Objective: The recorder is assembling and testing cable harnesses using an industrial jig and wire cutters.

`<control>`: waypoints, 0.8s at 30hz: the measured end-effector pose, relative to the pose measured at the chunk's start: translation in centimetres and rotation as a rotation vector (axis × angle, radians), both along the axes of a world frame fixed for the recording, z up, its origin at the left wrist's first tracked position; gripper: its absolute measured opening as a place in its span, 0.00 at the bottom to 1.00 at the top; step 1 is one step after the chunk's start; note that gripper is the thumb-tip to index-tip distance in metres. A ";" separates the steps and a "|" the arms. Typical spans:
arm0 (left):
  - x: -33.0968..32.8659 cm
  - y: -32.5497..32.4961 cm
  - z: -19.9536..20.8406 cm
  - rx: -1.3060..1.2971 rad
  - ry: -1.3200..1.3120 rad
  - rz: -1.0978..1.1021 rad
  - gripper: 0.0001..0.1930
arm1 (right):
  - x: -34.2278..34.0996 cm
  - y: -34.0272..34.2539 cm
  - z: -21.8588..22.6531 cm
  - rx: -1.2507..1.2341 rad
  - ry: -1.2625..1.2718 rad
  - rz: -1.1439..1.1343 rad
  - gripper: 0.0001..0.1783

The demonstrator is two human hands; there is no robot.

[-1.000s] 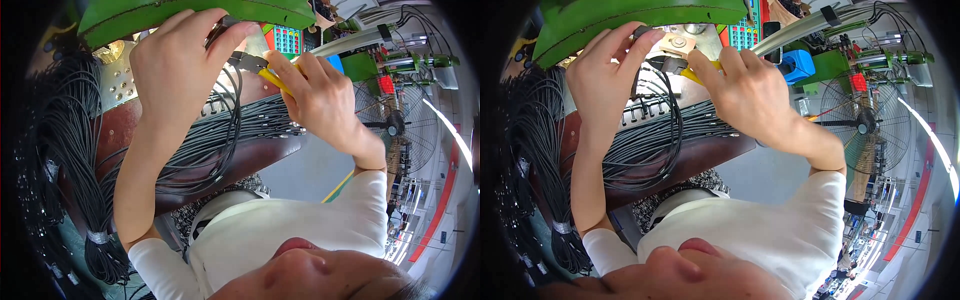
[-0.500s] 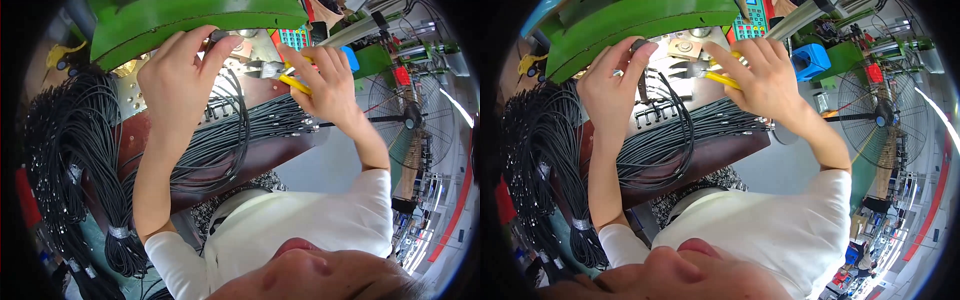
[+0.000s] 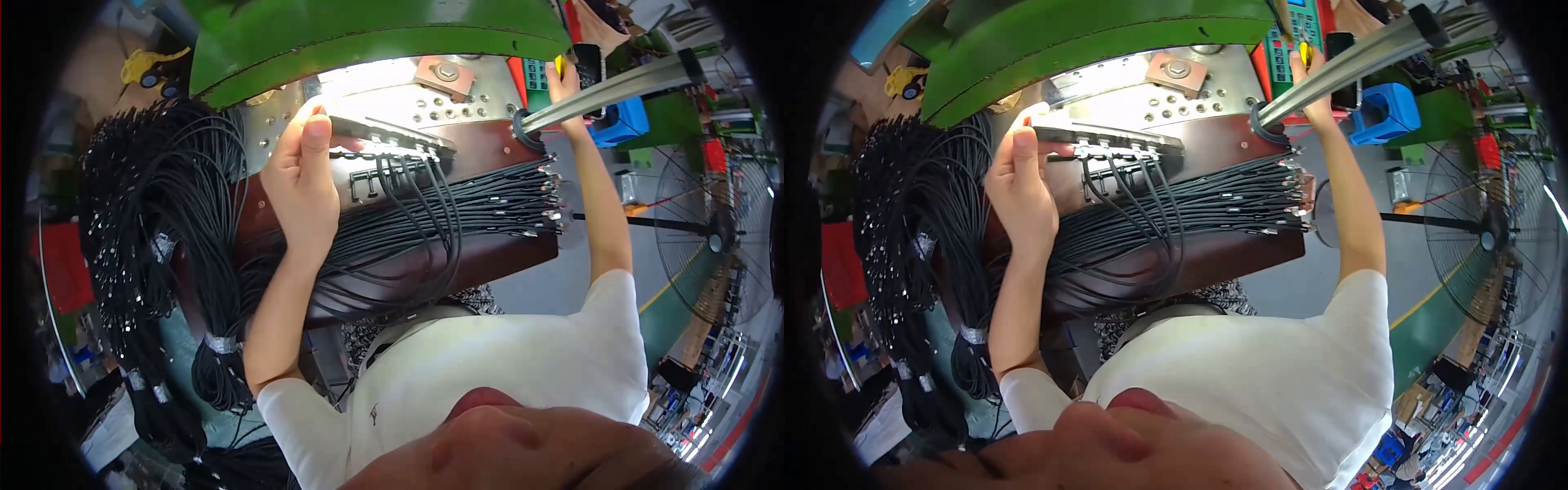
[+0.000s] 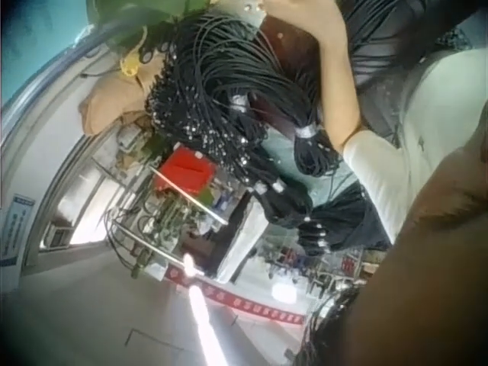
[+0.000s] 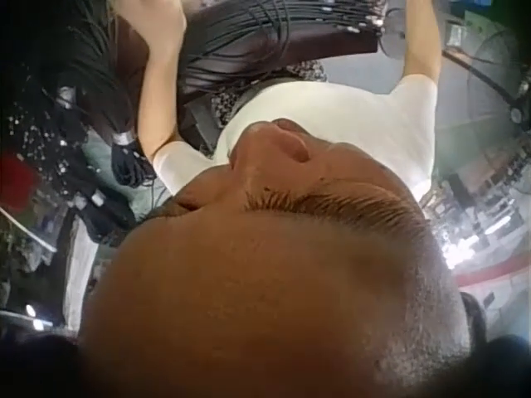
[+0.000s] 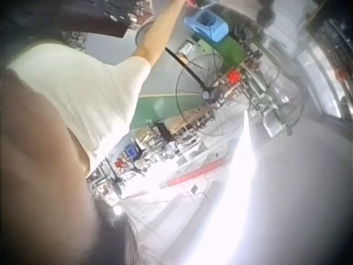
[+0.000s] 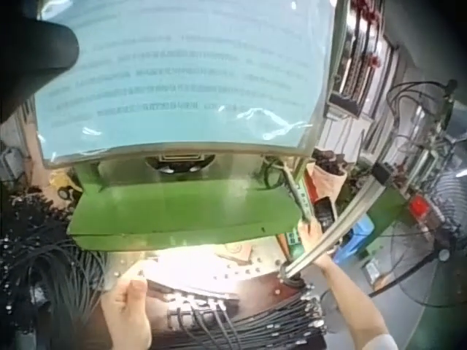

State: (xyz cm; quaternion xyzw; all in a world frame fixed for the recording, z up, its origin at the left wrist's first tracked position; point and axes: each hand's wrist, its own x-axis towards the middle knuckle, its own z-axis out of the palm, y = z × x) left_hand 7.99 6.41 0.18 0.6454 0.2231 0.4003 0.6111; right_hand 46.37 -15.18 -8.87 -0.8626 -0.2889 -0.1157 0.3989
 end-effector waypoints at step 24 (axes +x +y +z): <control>-0.7 -1.4 -3.3 -0.347 0.025 -0.116 0.22 | -20.9 9.3 5.1 -0.075 0.004 0.927 0.18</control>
